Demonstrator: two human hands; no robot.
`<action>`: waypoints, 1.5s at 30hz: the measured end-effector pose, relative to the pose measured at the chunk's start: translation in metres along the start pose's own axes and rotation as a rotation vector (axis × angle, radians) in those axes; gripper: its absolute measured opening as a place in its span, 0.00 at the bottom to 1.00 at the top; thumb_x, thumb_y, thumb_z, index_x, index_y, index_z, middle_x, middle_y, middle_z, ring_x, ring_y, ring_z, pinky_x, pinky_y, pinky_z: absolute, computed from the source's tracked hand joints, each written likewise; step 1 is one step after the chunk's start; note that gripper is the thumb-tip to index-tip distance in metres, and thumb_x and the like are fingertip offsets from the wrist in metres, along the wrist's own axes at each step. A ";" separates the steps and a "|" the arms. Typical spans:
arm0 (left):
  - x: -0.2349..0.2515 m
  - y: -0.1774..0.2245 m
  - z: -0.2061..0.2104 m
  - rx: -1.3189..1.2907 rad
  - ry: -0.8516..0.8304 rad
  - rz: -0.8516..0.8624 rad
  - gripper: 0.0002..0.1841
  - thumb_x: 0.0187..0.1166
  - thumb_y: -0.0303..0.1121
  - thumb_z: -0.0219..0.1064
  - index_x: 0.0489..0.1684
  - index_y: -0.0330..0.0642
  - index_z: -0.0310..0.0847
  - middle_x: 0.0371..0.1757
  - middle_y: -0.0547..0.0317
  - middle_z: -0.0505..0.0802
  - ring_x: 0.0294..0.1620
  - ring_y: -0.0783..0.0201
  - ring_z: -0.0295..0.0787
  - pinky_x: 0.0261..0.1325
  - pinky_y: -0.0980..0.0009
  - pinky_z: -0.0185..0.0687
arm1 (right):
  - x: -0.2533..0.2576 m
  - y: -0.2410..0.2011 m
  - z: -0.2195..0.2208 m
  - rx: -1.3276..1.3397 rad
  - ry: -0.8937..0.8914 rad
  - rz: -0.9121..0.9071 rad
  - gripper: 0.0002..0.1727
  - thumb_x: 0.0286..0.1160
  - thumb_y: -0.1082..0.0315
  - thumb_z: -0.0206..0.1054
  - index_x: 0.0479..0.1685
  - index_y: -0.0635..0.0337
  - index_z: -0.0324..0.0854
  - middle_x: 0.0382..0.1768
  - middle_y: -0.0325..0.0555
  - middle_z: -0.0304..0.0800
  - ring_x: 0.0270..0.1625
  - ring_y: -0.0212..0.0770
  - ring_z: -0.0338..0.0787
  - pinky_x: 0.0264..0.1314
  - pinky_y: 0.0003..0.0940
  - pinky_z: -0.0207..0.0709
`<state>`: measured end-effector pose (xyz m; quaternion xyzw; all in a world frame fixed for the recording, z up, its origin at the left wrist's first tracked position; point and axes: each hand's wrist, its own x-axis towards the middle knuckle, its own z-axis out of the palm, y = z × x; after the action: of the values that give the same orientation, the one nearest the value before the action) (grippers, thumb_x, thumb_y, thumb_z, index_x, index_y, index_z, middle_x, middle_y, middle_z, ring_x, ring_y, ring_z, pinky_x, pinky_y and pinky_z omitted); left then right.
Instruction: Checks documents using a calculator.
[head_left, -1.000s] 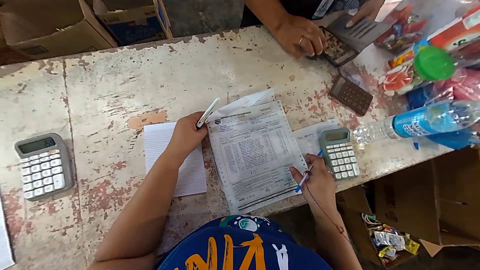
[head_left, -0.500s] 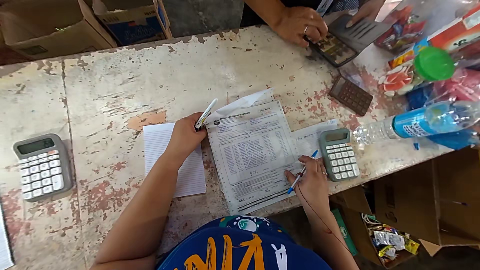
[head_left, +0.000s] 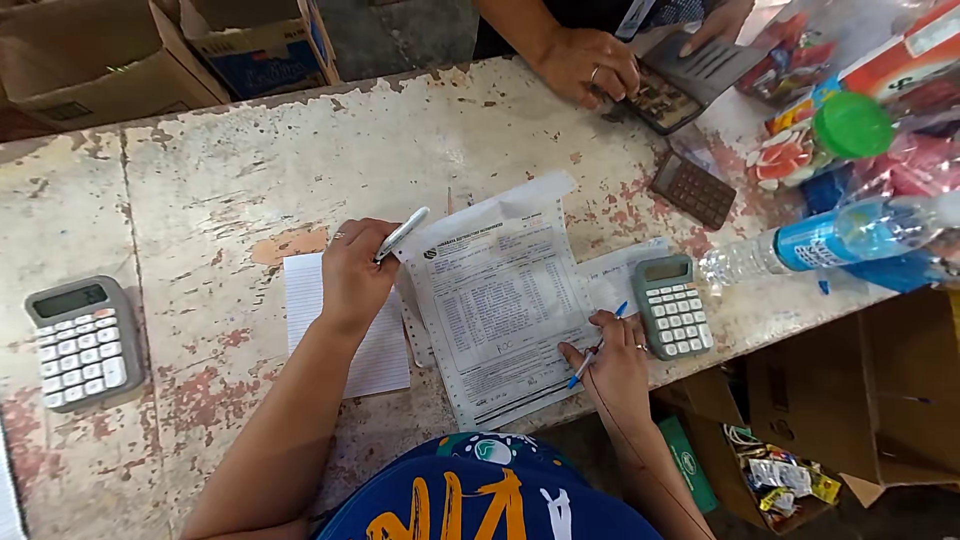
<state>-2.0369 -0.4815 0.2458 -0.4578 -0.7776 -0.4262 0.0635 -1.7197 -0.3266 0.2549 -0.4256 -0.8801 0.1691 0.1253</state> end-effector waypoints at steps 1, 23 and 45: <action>0.000 -0.002 -0.001 0.024 0.072 0.069 0.07 0.78 0.25 0.68 0.45 0.33 0.92 0.50 0.42 0.94 0.54 0.50 0.89 0.61 0.60 0.81 | 0.000 0.000 0.000 0.002 0.003 -0.006 0.33 0.62 0.56 0.83 0.62 0.72 0.82 0.64 0.70 0.85 0.61 0.73 0.85 0.56 0.66 0.78; 0.059 -0.014 -0.012 -0.961 0.145 -1.007 0.17 0.91 0.38 0.55 0.74 0.64 0.75 0.35 0.72 0.84 0.21 0.78 0.76 0.19 0.85 0.70 | -0.001 0.003 0.002 0.010 -0.001 -0.004 0.33 0.62 0.54 0.82 0.62 0.71 0.83 0.64 0.68 0.85 0.63 0.73 0.84 0.59 0.66 0.77; -0.022 0.009 -0.020 -0.804 -0.176 -0.282 0.13 0.73 0.18 0.68 0.44 0.49 0.91 0.40 0.78 0.94 0.27 0.85 0.82 0.30 0.88 0.79 | -0.002 0.009 0.002 0.023 0.000 -0.065 0.32 0.65 0.54 0.80 0.61 0.73 0.83 0.66 0.70 0.85 0.62 0.74 0.85 0.59 0.68 0.77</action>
<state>-2.0230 -0.5088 0.2529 -0.3700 -0.6071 -0.6591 -0.2452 -1.7125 -0.3232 0.2494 -0.3953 -0.8915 0.1751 0.1354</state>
